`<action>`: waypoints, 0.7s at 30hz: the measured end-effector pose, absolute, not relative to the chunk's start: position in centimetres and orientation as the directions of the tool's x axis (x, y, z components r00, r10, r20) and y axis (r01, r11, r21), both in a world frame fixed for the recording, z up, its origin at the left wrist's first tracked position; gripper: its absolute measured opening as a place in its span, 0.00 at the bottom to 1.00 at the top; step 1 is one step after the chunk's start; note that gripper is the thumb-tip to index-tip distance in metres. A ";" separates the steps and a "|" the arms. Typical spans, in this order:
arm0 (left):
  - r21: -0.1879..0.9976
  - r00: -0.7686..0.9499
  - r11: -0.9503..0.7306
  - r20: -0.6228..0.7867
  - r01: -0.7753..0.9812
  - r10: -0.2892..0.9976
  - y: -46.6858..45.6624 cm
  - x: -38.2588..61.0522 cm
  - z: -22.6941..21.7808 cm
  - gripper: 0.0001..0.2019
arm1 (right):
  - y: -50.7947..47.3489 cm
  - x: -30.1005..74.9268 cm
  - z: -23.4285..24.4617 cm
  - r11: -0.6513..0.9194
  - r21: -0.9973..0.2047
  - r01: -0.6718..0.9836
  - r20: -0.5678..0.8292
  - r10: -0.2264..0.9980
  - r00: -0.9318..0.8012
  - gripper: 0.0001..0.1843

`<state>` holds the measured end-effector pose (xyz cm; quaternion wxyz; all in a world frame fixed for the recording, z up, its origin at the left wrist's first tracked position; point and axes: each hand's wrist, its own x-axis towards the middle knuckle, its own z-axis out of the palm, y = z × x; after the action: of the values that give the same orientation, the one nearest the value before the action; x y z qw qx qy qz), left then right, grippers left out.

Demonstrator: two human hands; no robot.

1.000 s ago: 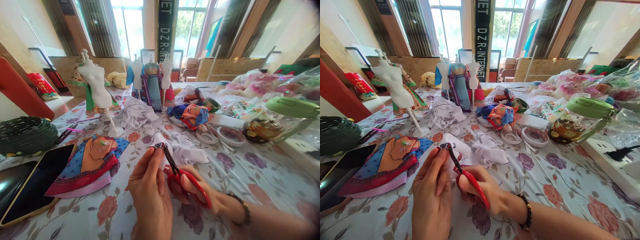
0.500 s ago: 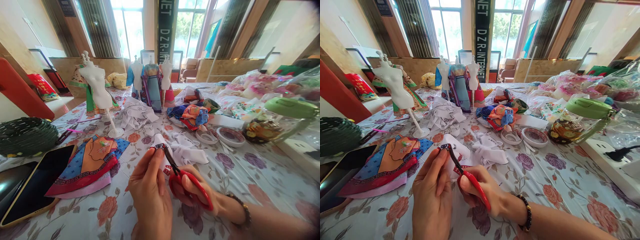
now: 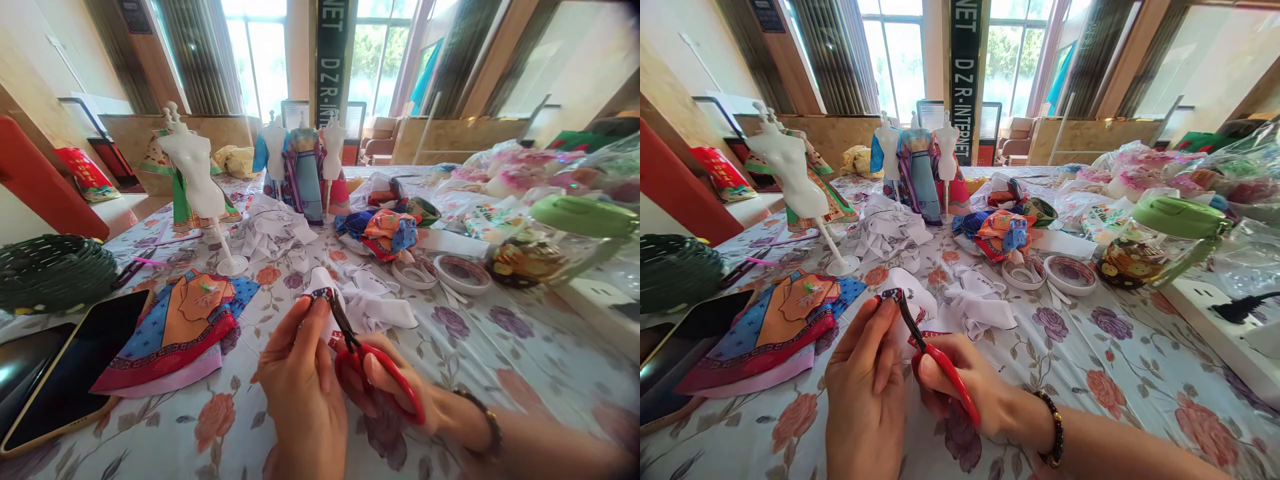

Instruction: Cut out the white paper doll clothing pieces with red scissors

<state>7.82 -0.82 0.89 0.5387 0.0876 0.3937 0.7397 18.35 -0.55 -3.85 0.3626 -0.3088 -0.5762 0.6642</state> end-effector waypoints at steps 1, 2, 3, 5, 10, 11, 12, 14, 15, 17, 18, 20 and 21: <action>0.678 -0.405 -0.106 -0.300 -0.728 0.864 -0.8 7.8 0.9 0.06 | -0.5 18.4 -3.9 -0.066 -0.990 -0.125 0.014 0.837 -0.547 0.34; 0.678 -0.407 -0.105 -0.303 -0.728 0.862 -0.7 7.8 0.8 0.06 | -0.5 18.4 -3.9 -0.060 -0.990 -0.125 0.019 0.835 -0.549 0.34; 0.678 -0.408 -0.104 -0.305 -0.728 0.860 -0.7 7.8 0.8 0.06 | -0.6 18.4 -3.9 -0.053 -0.991 -0.124 0.025 0.834 -0.551 0.34; 0.678 -0.413 -0.107 -0.308 -0.727 0.857 -0.7 7.7 0.8 0.06 | -0.6 18.5 -4.0 -0.035 -0.993 -0.117 0.036 0.832 -0.554 0.34; 0.678 -0.405 -0.110 -0.293 -0.726 0.866 -0.6 7.8 0.8 0.05 | -0.8 18.5 -3.9 -0.040 -0.994 -0.098 0.018 0.848 -0.530 0.34; 0.679 -0.402 -0.109 -0.290 -0.726 0.868 -0.6 7.8 0.7 0.05 | -0.8 18.5 -3.9 -0.043 -0.994 -0.105 0.019 0.850 -0.527 0.34; 0.680 -0.402 -0.110 -0.289 -0.725 0.869 -0.6 7.8 0.7 0.05 | -0.8 18.5 -3.9 -0.048 -0.992 -0.115 0.020 0.851 -0.524 0.34; 0.681 -0.403 -0.108 -0.291 -0.724 0.868 -0.6 7.8 0.6 0.05 | -0.8 18.4 -4.0 -0.055 -0.990 -0.127 0.020 0.849 -0.527 0.34; 0.679 -0.402 -0.107 -0.292 -0.726 0.868 -0.6 7.8 0.6 0.05 | -0.9 18.4 -4.0 -0.061 -0.990 -0.131 0.018 0.849 -0.529 0.34; 0.673 -0.397 -0.106 -0.296 -0.732 0.869 -0.6 7.8 0.5 0.05 | -0.9 18.3 -3.9 -0.066 -0.989 -0.133 0.014 0.851 -0.526 0.34; 0.670 -0.397 -0.105 -0.299 -0.735 0.868 -0.6 7.8 0.5 0.06 | -0.9 18.3 -3.9 -0.067 -0.989 -0.134 0.013 0.852 -0.523 0.34; 0.664 -0.397 -0.108 -0.302 -0.740 0.867 -0.6 7.9 0.5 0.06 | -0.9 18.2 -3.8 -0.074 -0.986 -0.148 0.013 0.855 -0.518 0.34; 0.661 -0.397 -0.109 -0.304 -0.743 0.866 -0.6 7.9 0.6 0.06 | -0.9 18.2 -3.9 -0.077 -0.985 -0.156 0.015 0.854 -0.520 0.34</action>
<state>7.92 -0.55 0.58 0.5434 0.0796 0.3878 0.7403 18.21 -0.93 -3.86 0.3795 -0.3099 -0.5633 0.6654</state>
